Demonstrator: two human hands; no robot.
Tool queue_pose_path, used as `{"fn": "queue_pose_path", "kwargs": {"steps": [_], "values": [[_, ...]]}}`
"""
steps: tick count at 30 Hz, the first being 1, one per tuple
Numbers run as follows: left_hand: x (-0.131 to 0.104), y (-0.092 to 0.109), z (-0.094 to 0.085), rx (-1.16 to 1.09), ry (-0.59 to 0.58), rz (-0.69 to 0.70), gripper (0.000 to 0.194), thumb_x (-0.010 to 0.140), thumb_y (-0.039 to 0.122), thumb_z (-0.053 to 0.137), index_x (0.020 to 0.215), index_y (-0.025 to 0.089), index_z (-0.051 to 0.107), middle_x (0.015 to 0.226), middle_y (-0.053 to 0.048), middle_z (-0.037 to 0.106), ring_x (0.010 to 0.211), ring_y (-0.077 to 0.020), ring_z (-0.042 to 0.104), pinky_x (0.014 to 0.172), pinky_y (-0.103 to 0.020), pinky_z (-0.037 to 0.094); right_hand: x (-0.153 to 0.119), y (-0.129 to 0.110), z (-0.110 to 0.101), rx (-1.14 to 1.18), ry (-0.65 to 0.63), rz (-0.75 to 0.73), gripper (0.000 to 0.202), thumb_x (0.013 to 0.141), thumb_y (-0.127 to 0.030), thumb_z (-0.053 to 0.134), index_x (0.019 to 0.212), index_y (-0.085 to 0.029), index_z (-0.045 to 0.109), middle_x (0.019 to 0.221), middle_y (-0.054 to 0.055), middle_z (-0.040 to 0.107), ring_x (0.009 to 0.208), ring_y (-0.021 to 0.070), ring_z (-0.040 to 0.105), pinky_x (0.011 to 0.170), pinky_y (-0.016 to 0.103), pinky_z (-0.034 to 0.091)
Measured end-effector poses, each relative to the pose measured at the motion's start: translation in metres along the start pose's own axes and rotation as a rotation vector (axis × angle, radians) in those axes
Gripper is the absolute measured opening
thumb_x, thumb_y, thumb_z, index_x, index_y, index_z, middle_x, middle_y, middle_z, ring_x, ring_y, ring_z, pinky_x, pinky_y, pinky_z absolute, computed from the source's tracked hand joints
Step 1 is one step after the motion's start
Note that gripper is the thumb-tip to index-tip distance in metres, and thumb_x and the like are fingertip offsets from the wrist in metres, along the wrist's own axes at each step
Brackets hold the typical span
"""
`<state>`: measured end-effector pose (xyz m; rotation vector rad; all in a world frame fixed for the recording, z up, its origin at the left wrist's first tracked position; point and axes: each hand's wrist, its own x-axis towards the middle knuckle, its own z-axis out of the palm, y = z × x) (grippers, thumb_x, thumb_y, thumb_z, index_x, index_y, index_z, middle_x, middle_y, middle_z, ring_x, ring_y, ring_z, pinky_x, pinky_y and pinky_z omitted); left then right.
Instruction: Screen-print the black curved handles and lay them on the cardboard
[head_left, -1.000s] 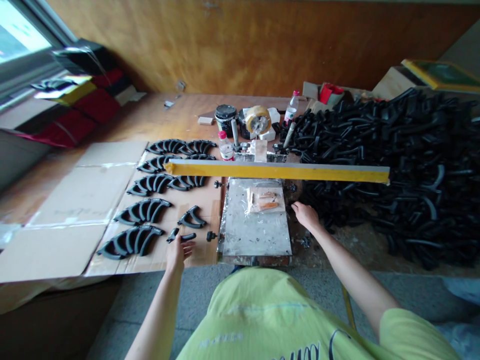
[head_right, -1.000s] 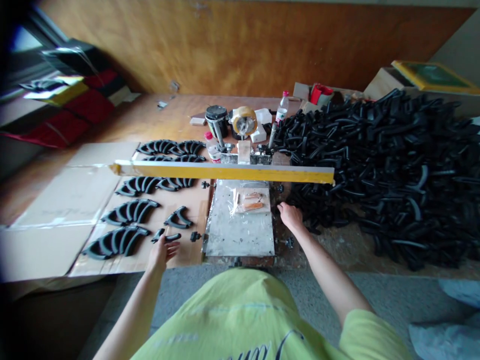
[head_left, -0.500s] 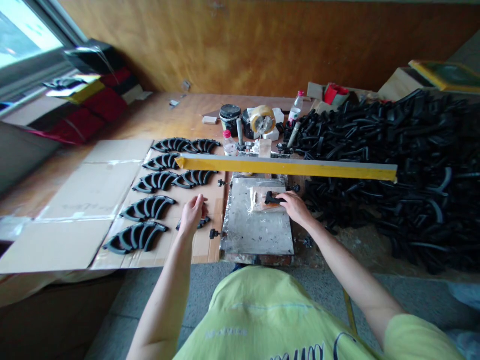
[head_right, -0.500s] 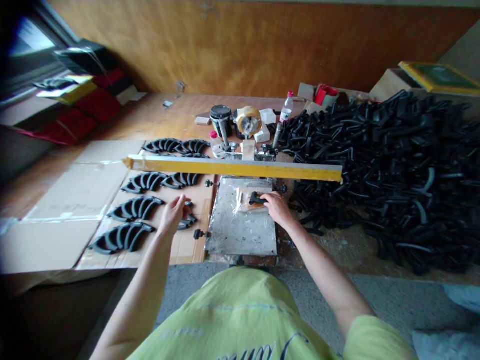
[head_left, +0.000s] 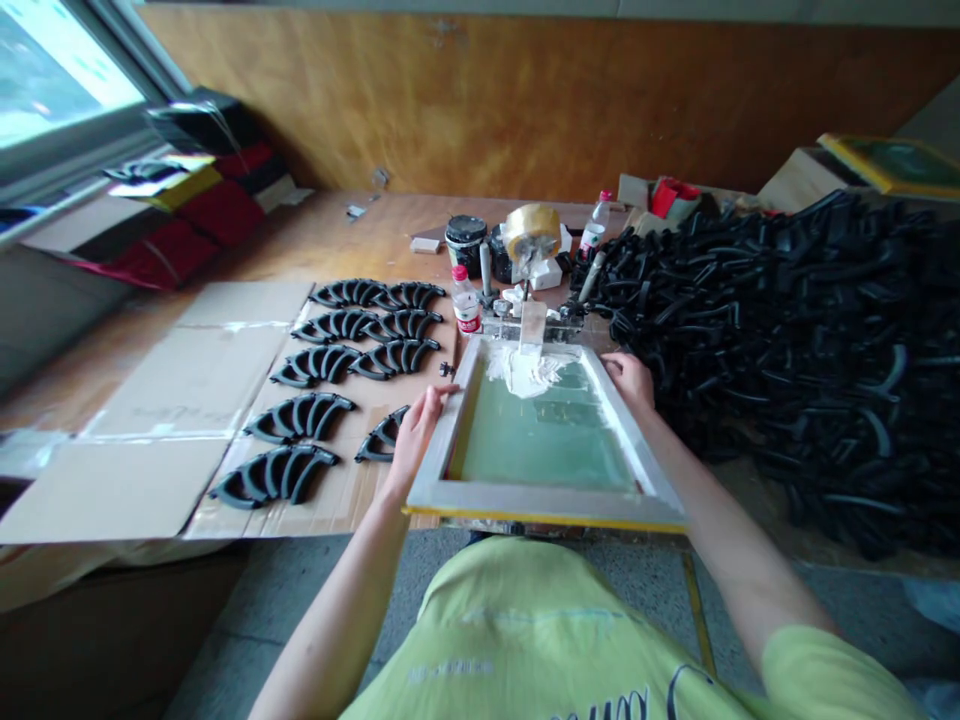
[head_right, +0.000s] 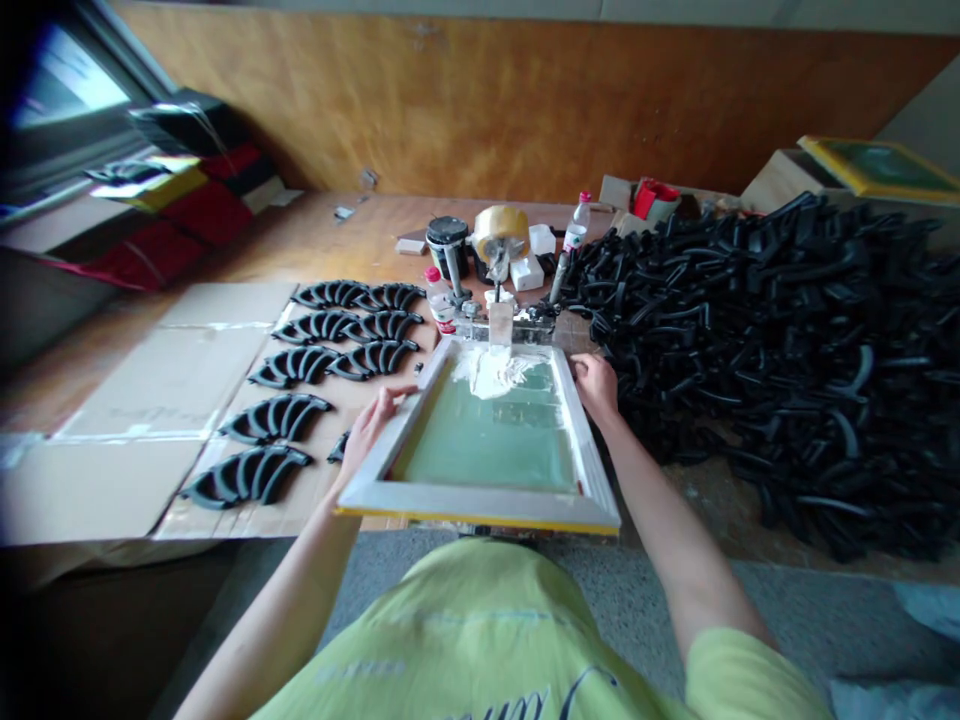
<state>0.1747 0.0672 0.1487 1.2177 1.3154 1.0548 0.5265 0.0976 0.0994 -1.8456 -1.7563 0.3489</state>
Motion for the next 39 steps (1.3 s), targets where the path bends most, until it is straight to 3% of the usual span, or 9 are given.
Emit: {"fn": "queue_pose_path", "kwargs": {"steps": [4,7,11,17,23,27,29,34,39], "values": [[-0.013,-0.059,-0.001,0.061,-0.071,-0.204,0.070,0.078,0.058,0.061,0.135,0.019,0.053,0.081,-0.003,0.067,0.064,-0.0144,0.058,0.055,-0.022,0.044,0.041,-0.036,0.009,-0.058,0.137,-0.171,0.049,0.079,-0.017,0.066,0.127,-0.014,0.057,0.132,0.014,0.053,0.123,0.0262,0.049,0.104,0.041,0.041],[-0.011,-0.092,0.004,0.095,-0.049,-0.238,0.074,0.078,0.055,0.062,0.142,0.021,0.045,0.080,-0.002,0.066,0.064,-0.0141,0.058,0.056,-0.022,0.043,0.056,-0.073,0.035,-0.172,-0.025,-0.312,0.039,0.077,-0.015,0.067,0.115,-0.014,0.061,0.117,0.013,0.060,0.114,0.0265,0.051,0.097,0.040,0.043],[-0.006,-0.106,0.005,0.107,-0.059,-0.237,0.071,0.078,0.056,0.061,0.138,0.021,0.050,0.081,-0.002,0.066,0.065,-0.0142,0.058,0.058,-0.022,0.043,0.034,-0.087,0.050,-0.290,-0.236,-0.365,0.013,0.081,-0.008,0.055,0.088,-0.014,0.064,0.089,0.011,0.065,0.092,0.0236,0.055,0.083,0.034,0.044],[-0.007,-0.100,0.004,0.120,-0.067,-0.253,0.072,0.077,0.060,0.060,0.136,0.019,0.052,0.086,-0.003,0.069,0.071,-0.0159,0.060,0.062,-0.024,0.045,-0.008,-0.072,0.031,-0.102,-0.410,-0.726,0.019,0.076,-0.002,0.054,0.083,-0.016,0.064,0.082,0.006,0.064,0.086,0.0203,0.056,0.077,0.029,0.043],[-0.007,-0.098,0.004,0.113,-0.072,-0.259,0.075,0.076,0.060,0.061,0.137,0.019,0.050,0.082,-0.003,0.069,0.061,-0.0141,0.059,0.055,-0.023,0.043,-0.013,-0.070,0.041,-0.077,-0.190,-0.611,0.021,0.079,-0.001,0.051,0.087,-0.016,0.065,0.090,0.009,0.065,0.094,0.0230,0.056,0.081,0.033,0.046],[-0.007,-0.096,0.004,0.113,-0.062,-0.263,0.072,0.076,0.060,0.061,0.136,0.020,0.052,0.083,-0.003,0.069,0.062,-0.0143,0.060,0.055,-0.022,0.044,-0.028,-0.068,0.042,0.000,-0.232,-0.662,0.023,0.080,-0.003,0.054,0.094,-0.018,0.066,0.094,0.008,0.066,0.097,0.0221,0.058,0.085,0.034,0.047],[-0.008,-0.090,0.003,0.096,-0.078,-0.271,0.073,0.076,0.060,0.062,0.136,0.021,0.051,0.083,-0.003,0.069,0.062,-0.0141,0.060,0.054,-0.022,0.043,-0.016,-0.073,0.039,0.011,-0.229,-0.578,0.021,0.082,-0.011,0.061,0.101,-0.020,0.067,0.093,0.006,0.067,0.091,0.0208,0.060,0.081,0.032,0.047],[-0.010,-0.049,-0.004,0.044,-0.120,-0.270,0.074,0.076,0.060,0.063,0.138,0.022,0.049,0.071,0.002,0.064,0.055,-0.0111,0.053,0.049,-0.019,0.037,0.055,-0.083,0.020,-0.084,-0.072,-0.299,0.062,0.077,-0.019,0.073,0.134,-0.030,0.053,0.096,0.003,0.068,0.083,0.0203,0.062,0.077,0.032,0.048],[0.006,0.010,-0.003,-0.099,-0.078,-0.113,0.060,0.082,0.065,0.052,0.115,0.017,0.066,0.085,-0.003,0.067,0.063,-0.0118,0.057,0.054,-0.021,0.042,0.076,-0.027,-0.016,-0.050,0.229,0.004,0.040,0.086,-0.025,0.057,0.126,-0.023,0.058,0.092,0.005,0.069,0.082,0.0224,0.062,0.080,0.036,0.047]]}}
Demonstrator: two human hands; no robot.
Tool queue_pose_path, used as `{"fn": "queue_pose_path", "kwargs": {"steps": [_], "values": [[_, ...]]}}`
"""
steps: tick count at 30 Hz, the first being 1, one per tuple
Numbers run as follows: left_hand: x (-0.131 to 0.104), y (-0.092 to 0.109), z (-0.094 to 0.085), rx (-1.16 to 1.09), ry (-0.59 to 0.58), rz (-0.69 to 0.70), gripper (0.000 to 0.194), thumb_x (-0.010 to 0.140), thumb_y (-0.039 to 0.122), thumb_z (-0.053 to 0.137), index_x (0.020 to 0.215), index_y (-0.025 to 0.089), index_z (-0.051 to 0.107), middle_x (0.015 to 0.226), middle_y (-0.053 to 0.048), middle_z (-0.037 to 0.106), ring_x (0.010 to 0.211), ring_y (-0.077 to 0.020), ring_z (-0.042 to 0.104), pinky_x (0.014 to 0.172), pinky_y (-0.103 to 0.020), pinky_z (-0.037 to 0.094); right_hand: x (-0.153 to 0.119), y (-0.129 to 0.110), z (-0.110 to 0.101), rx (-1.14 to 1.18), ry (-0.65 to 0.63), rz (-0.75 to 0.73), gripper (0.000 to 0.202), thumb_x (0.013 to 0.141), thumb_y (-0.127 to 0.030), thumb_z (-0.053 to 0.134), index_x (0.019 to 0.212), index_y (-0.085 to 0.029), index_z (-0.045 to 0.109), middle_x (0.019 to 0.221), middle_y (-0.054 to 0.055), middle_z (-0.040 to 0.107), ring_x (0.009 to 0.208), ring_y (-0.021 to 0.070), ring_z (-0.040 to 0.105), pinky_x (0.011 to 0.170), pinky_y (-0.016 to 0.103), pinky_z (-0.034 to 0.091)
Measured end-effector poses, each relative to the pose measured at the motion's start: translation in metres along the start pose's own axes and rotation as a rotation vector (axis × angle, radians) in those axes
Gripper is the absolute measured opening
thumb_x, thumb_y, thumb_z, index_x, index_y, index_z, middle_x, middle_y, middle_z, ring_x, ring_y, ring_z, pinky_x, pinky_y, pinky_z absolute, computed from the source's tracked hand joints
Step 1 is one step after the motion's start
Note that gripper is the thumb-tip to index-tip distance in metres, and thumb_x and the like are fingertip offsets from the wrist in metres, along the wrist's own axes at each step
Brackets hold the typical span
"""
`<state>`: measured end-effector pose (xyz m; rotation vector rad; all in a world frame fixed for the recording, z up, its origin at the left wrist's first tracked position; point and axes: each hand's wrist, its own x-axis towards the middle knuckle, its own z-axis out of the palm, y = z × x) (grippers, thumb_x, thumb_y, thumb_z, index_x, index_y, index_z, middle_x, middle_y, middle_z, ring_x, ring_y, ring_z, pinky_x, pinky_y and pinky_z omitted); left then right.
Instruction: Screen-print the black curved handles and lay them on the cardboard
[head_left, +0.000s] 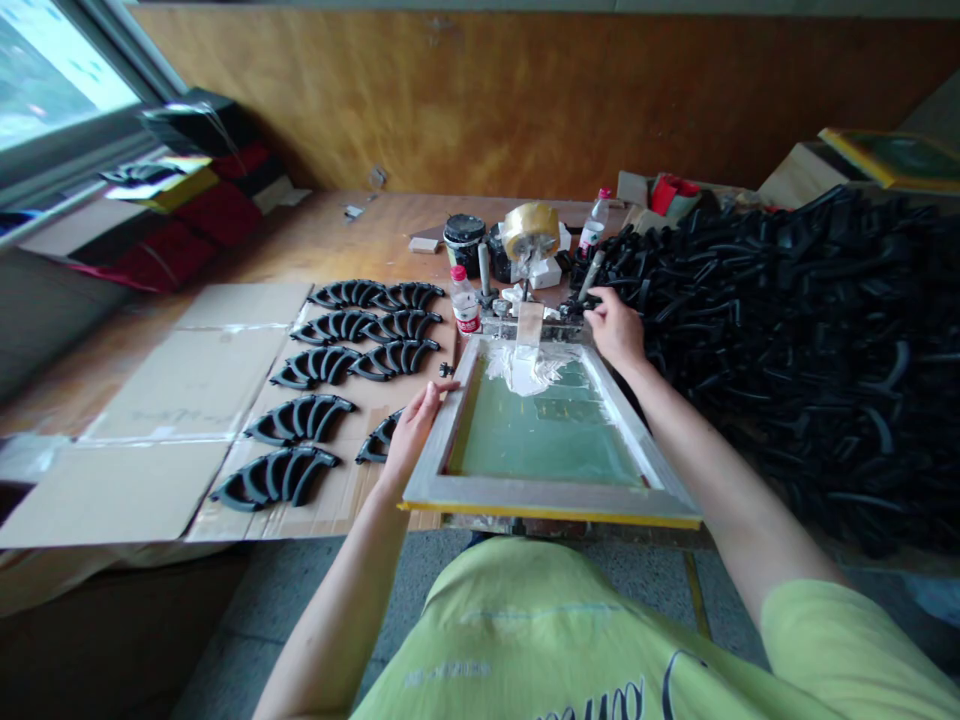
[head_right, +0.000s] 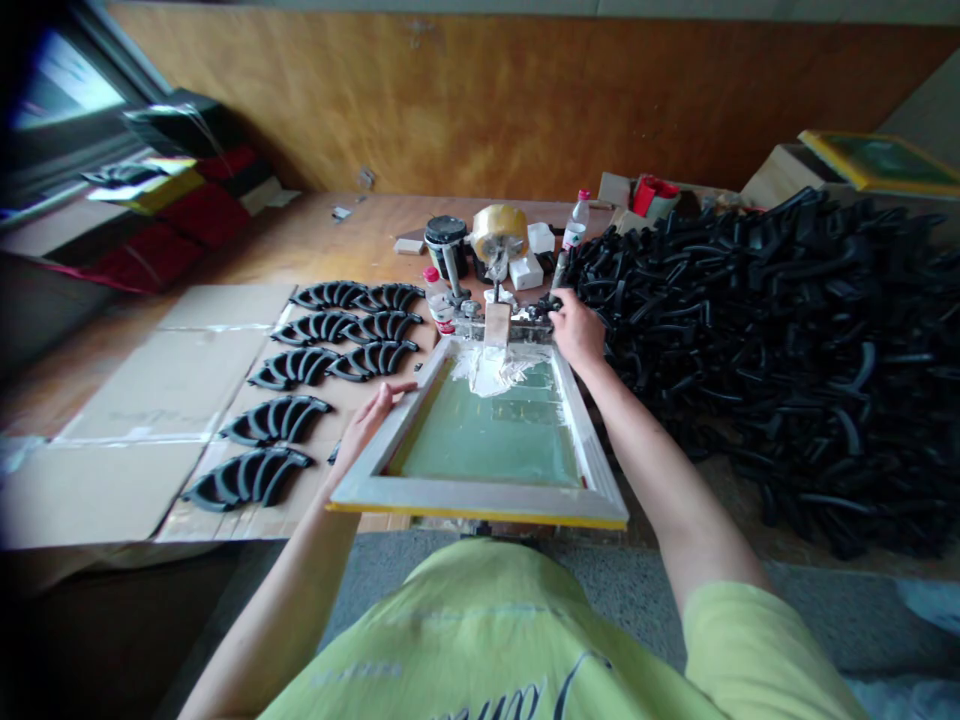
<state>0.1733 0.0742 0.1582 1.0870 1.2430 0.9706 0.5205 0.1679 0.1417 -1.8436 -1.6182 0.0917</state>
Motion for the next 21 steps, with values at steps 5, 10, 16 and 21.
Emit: {"fn": "queue_pose_path", "kwargs": {"steps": [5,10,16,21], "values": [[0.033,0.043,0.022,-0.235,0.028,0.259,0.053,0.082,0.062,0.054,0.112,0.019,0.063,0.100,-0.006,0.069,0.083,-0.0153,0.065,0.067,-0.024,0.051,-0.063,0.040,0.014,0.027,-0.163,0.067,0.024,0.084,-0.030,0.059,0.105,-0.019,0.065,0.086,0.006,0.069,0.083,0.0236,0.062,0.078,0.036,0.047],[0.028,0.017,0.044,-0.306,0.065,0.078,0.057,0.081,0.064,0.054,0.115,0.019,0.056,0.091,-0.007,0.071,0.075,-0.0147,0.067,0.061,-0.023,0.052,-0.121,0.002,0.045,-0.049,-0.407,-0.275,0.020,0.082,-0.025,0.067,0.102,-0.024,0.068,0.097,0.006,0.065,0.097,0.0228,0.056,0.089,0.037,0.043],[-0.025,-0.065,0.057,-0.257,-0.159,-0.439,0.057,0.076,0.066,0.060,0.100,0.014,0.061,0.094,-0.013,0.073,0.074,-0.0201,0.070,0.053,-0.025,0.051,-0.162,-0.075,0.037,0.099,-0.388,-0.463,0.017,0.090,-0.030,0.060,0.102,-0.024,0.070,0.090,0.006,0.065,0.096,0.0213,0.056,0.087,0.033,0.044],[-0.042,-0.112,-0.019,-0.187,0.236,-0.361,0.055,0.078,0.066,0.053,0.083,0.012,0.064,0.081,-0.012,0.073,0.067,-0.0179,0.068,0.052,-0.023,0.047,-0.166,-0.028,0.024,0.083,-0.420,0.056,0.032,0.098,-0.040,0.042,0.110,-0.025,0.068,0.078,0.003,0.071,0.070,0.0164,0.065,0.069,0.026,0.046]]}}
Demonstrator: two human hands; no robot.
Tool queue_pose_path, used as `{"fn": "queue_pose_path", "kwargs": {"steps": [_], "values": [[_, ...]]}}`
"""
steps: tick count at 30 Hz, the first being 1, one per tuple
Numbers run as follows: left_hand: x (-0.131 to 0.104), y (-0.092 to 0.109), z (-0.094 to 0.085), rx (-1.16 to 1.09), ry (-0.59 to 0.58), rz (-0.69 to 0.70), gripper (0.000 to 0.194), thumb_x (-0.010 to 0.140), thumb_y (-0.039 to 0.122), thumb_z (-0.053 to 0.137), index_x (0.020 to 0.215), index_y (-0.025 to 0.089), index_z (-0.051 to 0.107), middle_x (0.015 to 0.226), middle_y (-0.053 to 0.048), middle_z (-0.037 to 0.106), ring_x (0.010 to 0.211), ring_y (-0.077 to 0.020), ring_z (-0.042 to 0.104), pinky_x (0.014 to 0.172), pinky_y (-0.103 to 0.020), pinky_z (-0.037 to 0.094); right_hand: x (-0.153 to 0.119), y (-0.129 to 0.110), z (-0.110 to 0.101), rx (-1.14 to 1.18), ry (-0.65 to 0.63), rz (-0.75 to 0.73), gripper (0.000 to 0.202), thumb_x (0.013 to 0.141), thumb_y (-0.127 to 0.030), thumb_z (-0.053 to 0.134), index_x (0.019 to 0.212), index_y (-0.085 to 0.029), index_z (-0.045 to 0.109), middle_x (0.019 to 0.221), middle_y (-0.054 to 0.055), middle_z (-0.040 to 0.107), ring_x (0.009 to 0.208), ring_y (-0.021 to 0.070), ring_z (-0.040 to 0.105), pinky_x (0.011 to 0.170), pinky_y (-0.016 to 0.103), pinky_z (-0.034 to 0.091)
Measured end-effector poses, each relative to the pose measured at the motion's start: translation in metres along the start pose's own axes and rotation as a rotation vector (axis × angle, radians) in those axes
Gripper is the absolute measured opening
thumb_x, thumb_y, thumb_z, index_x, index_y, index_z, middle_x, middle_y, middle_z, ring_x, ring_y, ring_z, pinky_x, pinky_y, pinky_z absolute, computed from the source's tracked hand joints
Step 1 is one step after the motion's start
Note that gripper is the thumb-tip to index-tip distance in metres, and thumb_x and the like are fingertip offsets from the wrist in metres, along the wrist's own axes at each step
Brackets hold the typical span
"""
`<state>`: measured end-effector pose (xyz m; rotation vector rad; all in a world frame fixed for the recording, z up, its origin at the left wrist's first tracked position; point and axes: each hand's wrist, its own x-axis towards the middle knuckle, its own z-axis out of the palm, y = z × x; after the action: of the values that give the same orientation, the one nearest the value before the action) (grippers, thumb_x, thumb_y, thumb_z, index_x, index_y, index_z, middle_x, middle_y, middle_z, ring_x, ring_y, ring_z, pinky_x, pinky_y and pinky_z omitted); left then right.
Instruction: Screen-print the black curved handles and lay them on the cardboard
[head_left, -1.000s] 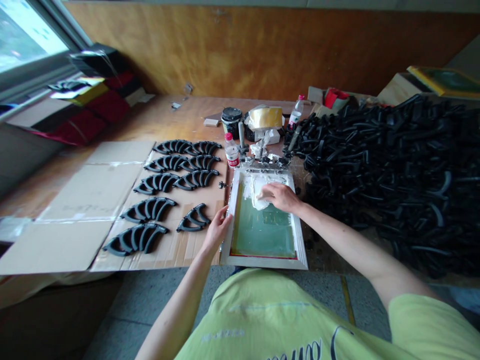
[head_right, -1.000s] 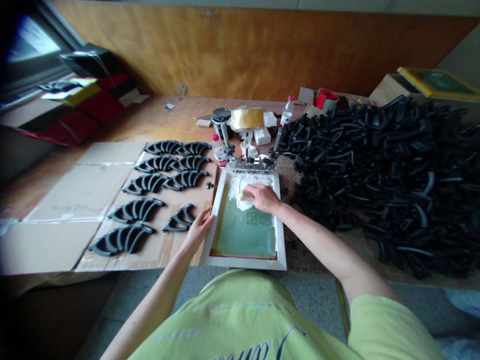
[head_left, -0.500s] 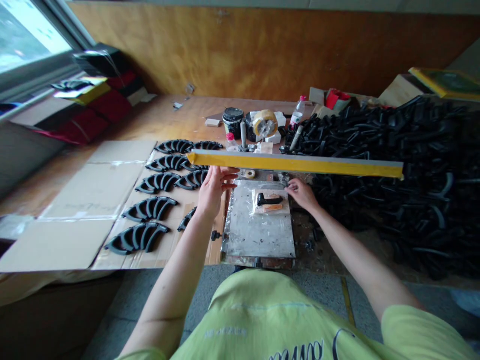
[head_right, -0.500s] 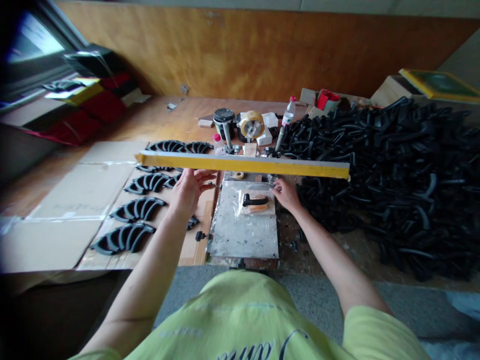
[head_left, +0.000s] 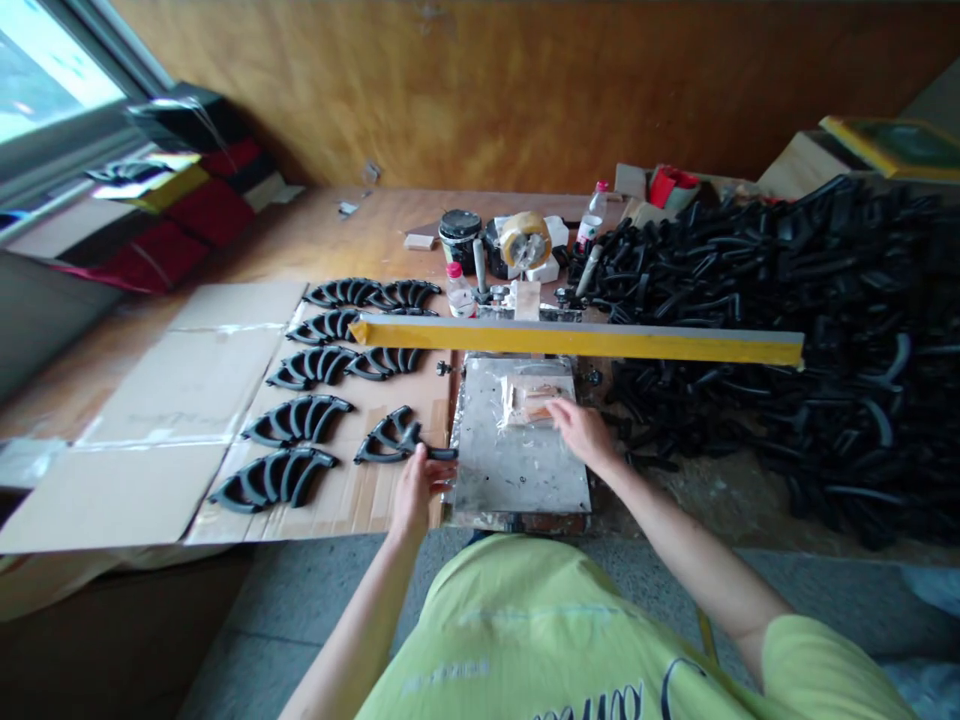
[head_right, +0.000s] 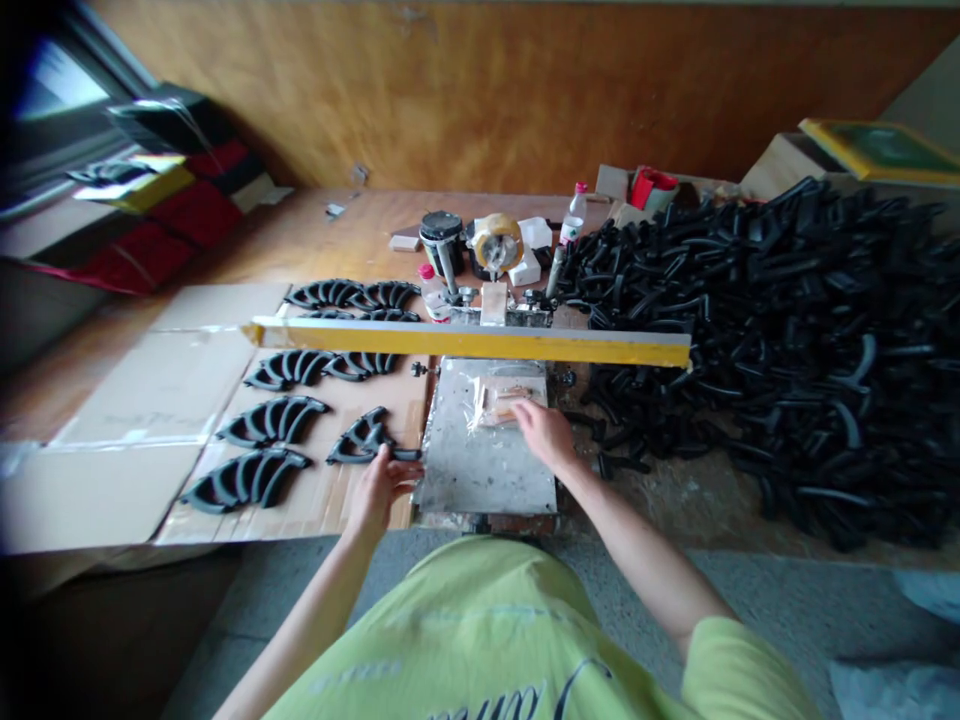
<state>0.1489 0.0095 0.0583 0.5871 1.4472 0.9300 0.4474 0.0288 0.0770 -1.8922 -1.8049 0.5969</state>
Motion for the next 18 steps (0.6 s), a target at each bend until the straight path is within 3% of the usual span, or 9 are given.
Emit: {"fn": "queue_pose_path", "kwargs": {"steps": [1,3,5,7,10,13,16,18], "values": [[0.007,-0.005,-0.023,0.008,0.109,0.007,0.054,0.081,0.064,0.048,0.084,0.012,0.065,0.081,-0.012,0.073,0.066,-0.0173,0.067,0.053,-0.023,0.047,0.003,0.022,-0.005,-0.046,0.036,0.186,0.035,0.099,-0.041,0.038,0.109,-0.024,0.067,0.070,0.002,0.069,0.063,0.0164,0.064,0.065,0.026,0.046],[0.020,-0.015,-0.064,0.059,0.309,-0.033,0.048,0.089,0.054,0.038,0.086,0.013,0.063,0.078,-0.011,0.072,0.063,-0.0162,0.066,0.053,-0.024,0.048,0.007,0.067,-0.014,-0.096,-0.008,0.404,0.037,0.097,-0.043,0.038,0.105,-0.022,0.068,0.061,0.002,0.067,0.054,0.0170,0.063,0.060,0.026,0.046],[0.033,-0.023,-0.093,0.158,0.406,-0.118,0.044,0.092,0.046,0.031,0.082,0.014,0.061,0.068,-0.010,0.069,0.058,-0.0178,0.064,0.052,-0.027,0.049,0.007,0.100,-0.016,-0.083,-0.057,0.501,0.039,0.095,-0.045,0.039,0.095,-0.021,0.068,0.057,0.004,0.065,0.048,0.0181,0.061,0.055,0.028,0.046],[0.043,-0.026,-0.106,0.250,0.406,-0.178,0.041,0.092,0.043,0.032,0.075,0.016,0.058,0.061,-0.010,0.065,0.055,-0.0202,0.063,0.051,-0.030,0.050,0.001,0.115,-0.015,-0.052,-0.046,0.526,0.038,0.093,-0.047,0.040,0.086,-0.021,0.067,0.059,0.005,0.065,0.049,0.0196,0.061,0.054,0.029,0.046],[0.054,-0.021,-0.110,0.328,0.369,-0.200,0.039,0.089,0.046,0.040,0.068,0.018,0.057,0.052,-0.009,0.061,0.049,-0.0210,0.060,0.046,-0.030,0.047,-0.007,0.108,-0.012,-0.092,0.100,0.469,0.024,0.090,-0.040,0.047,0.088,-0.023,0.065,0.075,0.007,0.069,0.067,0.0232,0.066,0.063,0.033,0.049],[0.060,-0.004,-0.108,0.464,0.347,-0.230,0.046,0.085,0.055,0.046,0.064,0.016,0.059,0.040,-0.006,0.052,0.037,-0.0186,0.050,0.038,-0.027,0.038,-0.003,0.082,-0.013,-0.092,0.253,0.271,0.025,0.086,-0.027,0.053,0.110,-0.024,0.059,0.098,0.009,0.069,0.088,0.0260,0.066,0.076,0.037,0.050],[0.059,0.028,-0.090,0.601,0.231,-0.147,0.055,0.080,0.065,0.047,0.064,0.015,0.061,0.037,-0.004,0.049,0.033,-0.0155,0.044,0.036,-0.025,0.035,0.014,0.054,-0.008,-0.024,0.225,-0.055,0.031,0.085,-0.021,0.055,0.116,-0.024,0.059,0.105,0.009,0.067,0.100,0.0259,0.061,0.087,0.041,0.049],[0.055,0.058,-0.062,0.541,0.121,0.026,0.058,0.079,0.068,0.049,0.072,0.013,0.064,0.040,-0.002,0.051,0.035,-0.0134,0.044,0.037,-0.023,0.035,0.028,0.038,0.001,-0.028,0.151,-0.248,0.025,0.085,-0.017,0.055,0.108,-0.023,0.065,0.105,0.009,0.066,0.103,0.0251,0.057,0.092,0.041,0.047]]}}
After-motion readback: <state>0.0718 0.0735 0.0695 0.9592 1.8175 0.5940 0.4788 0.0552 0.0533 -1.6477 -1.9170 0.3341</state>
